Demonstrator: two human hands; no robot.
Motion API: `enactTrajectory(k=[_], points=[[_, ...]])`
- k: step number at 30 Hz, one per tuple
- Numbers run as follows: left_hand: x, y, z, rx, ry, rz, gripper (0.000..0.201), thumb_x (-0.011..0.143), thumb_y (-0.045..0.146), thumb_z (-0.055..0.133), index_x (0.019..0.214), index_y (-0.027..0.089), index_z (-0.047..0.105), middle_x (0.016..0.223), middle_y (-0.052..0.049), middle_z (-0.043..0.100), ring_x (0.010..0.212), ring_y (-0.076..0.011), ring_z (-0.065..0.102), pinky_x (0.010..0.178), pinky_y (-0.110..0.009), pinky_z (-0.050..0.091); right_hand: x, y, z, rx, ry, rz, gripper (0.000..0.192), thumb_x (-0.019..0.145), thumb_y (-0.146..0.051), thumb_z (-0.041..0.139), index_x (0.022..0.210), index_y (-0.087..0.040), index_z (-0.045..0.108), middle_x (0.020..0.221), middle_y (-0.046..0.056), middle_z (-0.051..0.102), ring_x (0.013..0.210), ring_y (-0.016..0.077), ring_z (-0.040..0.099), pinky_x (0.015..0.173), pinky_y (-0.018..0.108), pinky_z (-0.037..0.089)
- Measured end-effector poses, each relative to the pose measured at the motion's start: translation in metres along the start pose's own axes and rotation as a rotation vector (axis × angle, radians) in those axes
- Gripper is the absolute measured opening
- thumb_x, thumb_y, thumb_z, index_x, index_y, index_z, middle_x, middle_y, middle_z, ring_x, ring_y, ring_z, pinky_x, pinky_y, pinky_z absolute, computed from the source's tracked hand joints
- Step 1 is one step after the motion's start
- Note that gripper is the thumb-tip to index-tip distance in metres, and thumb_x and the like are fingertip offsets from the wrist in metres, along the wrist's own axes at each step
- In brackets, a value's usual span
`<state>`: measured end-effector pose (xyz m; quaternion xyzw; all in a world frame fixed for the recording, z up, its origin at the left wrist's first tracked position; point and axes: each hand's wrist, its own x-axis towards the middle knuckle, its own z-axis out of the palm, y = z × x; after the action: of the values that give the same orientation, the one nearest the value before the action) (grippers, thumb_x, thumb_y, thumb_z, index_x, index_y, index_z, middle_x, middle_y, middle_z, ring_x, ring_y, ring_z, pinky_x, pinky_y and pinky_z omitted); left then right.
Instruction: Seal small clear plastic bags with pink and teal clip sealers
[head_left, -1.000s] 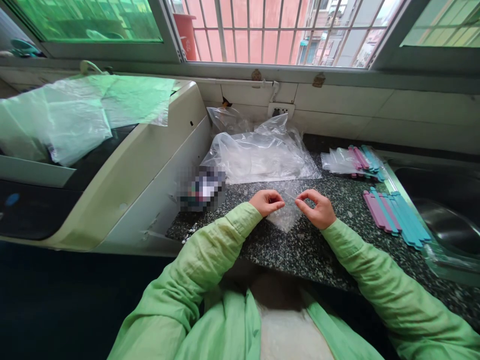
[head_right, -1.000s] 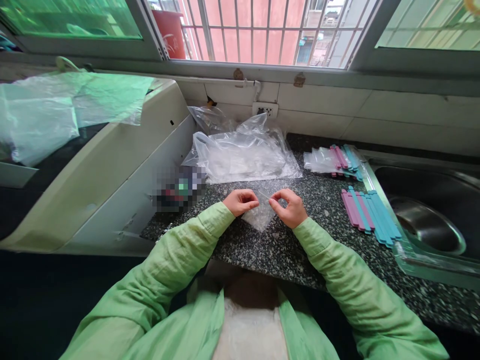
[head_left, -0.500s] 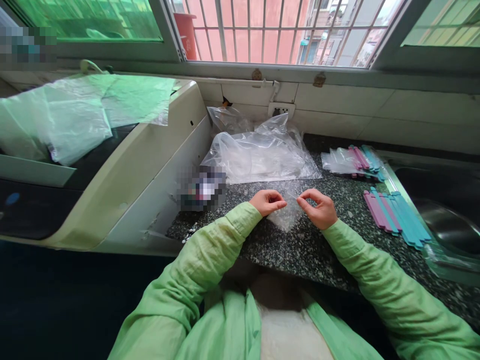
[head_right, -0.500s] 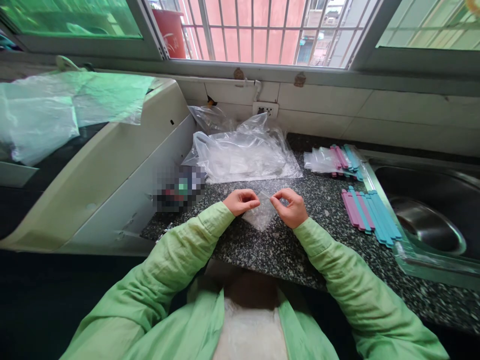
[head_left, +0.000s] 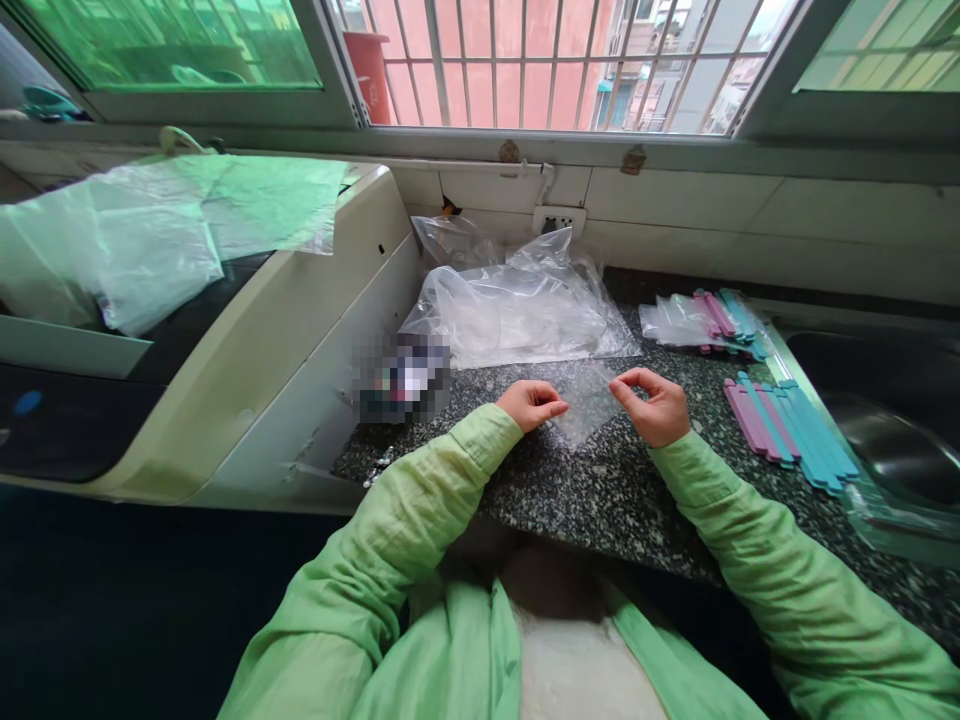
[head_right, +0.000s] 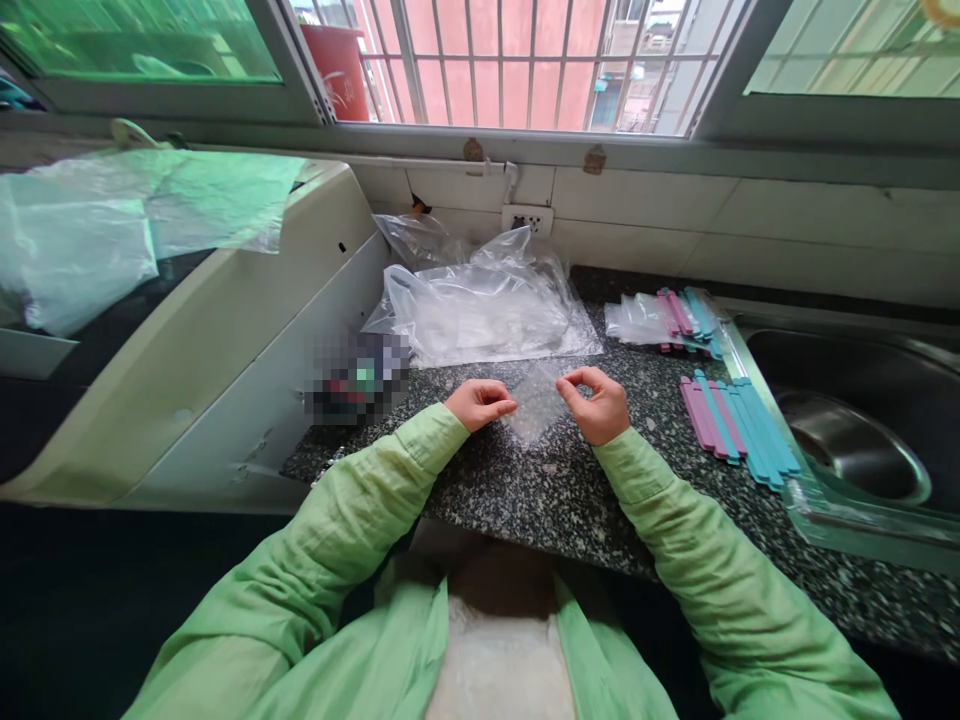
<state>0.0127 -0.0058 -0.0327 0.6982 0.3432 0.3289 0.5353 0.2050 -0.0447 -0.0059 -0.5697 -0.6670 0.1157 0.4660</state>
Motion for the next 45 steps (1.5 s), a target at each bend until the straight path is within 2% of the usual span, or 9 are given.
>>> enactTrajectory(k=[8, 16, 22, 28, 33, 36, 39, 42, 45], points=[[-0.004, 0.005, 0.001, 0.128, -0.052, 0.110, 0.036, 0.063, 0.045, 0.060, 0.051, 0.012, 0.053, 0.050, 0.003, 0.041, 0.050, -0.0051, 0.035, 0.050, -0.020, 0.029, 0.002, 0.000, -0.004, 0.005, -0.049, -0.020, 0.019, 0.071, -0.035, 0.054, 0.063, -0.018, 0.058, 0.064, 0.001, 0.062, 0.062, 0.0136, 0.056, 0.065, 0.027, 0.045], [0.010, 0.008, 0.014, -0.041, -0.074, -0.024, 0.042, 0.056, 0.051, 0.065, 0.062, 0.010, 0.057, 0.053, 0.002, 0.048, 0.051, -0.0056, 0.038, 0.050, -0.020, 0.031, 0.001, -0.003, -0.005, 0.024, -0.109, -0.064, 0.018, 0.071, -0.034, 0.055, 0.063, -0.018, 0.058, 0.063, 0.001, 0.061, 0.061, 0.0133, 0.055, 0.065, 0.027, 0.045], [0.019, 0.004, 0.021, -0.089, -0.053, 0.009, 0.045, 0.055, 0.054, 0.064, 0.057, 0.010, 0.057, 0.050, 0.001, 0.049, 0.049, -0.0053, 0.037, 0.049, -0.020, 0.030, 0.001, 0.002, -0.002, 0.012, -0.065, -0.074, 0.017, 0.072, -0.032, 0.054, 0.062, -0.019, 0.058, 0.062, 0.001, 0.061, 0.061, 0.0133, 0.056, 0.064, 0.027, 0.045], [0.011, 0.001, 0.018, -0.019, -0.024, 0.049, 0.039, 0.059, 0.049, 0.063, 0.056, 0.010, 0.058, 0.049, 0.002, 0.048, 0.048, -0.0050, 0.037, 0.048, -0.020, 0.030, 0.004, 0.001, 0.001, 0.002, -0.141, -0.046, 0.018, 0.071, -0.033, 0.054, 0.063, -0.018, 0.060, 0.065, 0.002, 0.064, 0.063, 0.0136, 0.058, 0.064, 0.026, 0.045], [0.014, -0.002, 0.007, -0.001, 0.086, 0.031, 0.035, 0.060, 0.046, 0.063, 0.059, 0.011, 0.060, 0.049, 0.001, 0.051, 0.048, -0.0055, 0.038, 0.047, -0.019, 0.031, 0.019, 0.018, -0.037, -0.306, -0.037, 0.046, 0.023, 0.071, -0.039, 0.053, 0.067, -0.018, 0.063, 0.070, 0.005, 0.065, 0.069, 0.0176, 0.057, 0.066, 0.031, 0.043], [0.017, -0.002, 0.000, -0.011, 0.145, 0.034, 0.035, 0.060, 0.046, 0.063, 0.059, 0.011, 0.060, 0.049, 0.001, 0.053, 0.048, -0.0061, 0.040, 0.047, -0.019, 0.032, 0.019, 0.052, -0.076, -0.627, 0.139, 0.193, 0.021, 0.068, -0.039, 0.055, 0.067, -0.020, 0.064, 0.065, 0.007, 0.062, 0.068, 0.0209, 0.054, 0.064, 0.036, 0.040], [0.017, -0.002, -0.004, -0.018, 0.168, 0.037, 0.033, 0.060, 0.044, 0.062, 0.059, 0.012, 0.061, 0.050, 0.000, 0.054, 0.048, -0.0066, 0.041, 0.047, -0.020, 0.032, 0.009, 0.086, -0.106, -0.766, 0.189, 0.398, 0.025, 0.060, -0.043, 0.064, 0.056, -0.018, 0.060, 0.047, 0.005, 0.047, 0.066, 0.0238, 0.052, 0.064, 0.042, 0.035], [0.017, -0.001, -0.006, -0.016, 0.159, 0.053, 0.030, 0.063, 0.042, 0.061, 0.061, 0.012, 0.062, 0.052, 0.000, 0.055, 0.048, -0.0066, 0.041, 0.047, -0.019, 0.033, -0.002, 0.101, -0.116, -0.810, 0.200, 0.441, 0.031, 0.058, -0.045, 0.066, 0.047, -0.018, 0.054, 0.043, 0.002, 0.037, 0.068, 0.0267, 0.051, 0.066, 0.048, 0.031], [0.017, 0.000, -0.007, -0.032, 0.152, 0.065, 0.030, 0.063, 0.042, 0.061, 0.060, 0.012, 0.062, 0.051, 0.001, 0.054, 0.047, -0.0059, 0.040, 0.046, -0.019, 0.032, -0.007, 0.101, -0.110, -0.821, 0.192, 0.440, 0.038, 0.064, -0.052, 0.058, 0.046, -0.019, 0.051, 0.047, 0.003, 0.038, 0.071, 0.0289, 0.051, 0.068, 0.054, 0.029]])
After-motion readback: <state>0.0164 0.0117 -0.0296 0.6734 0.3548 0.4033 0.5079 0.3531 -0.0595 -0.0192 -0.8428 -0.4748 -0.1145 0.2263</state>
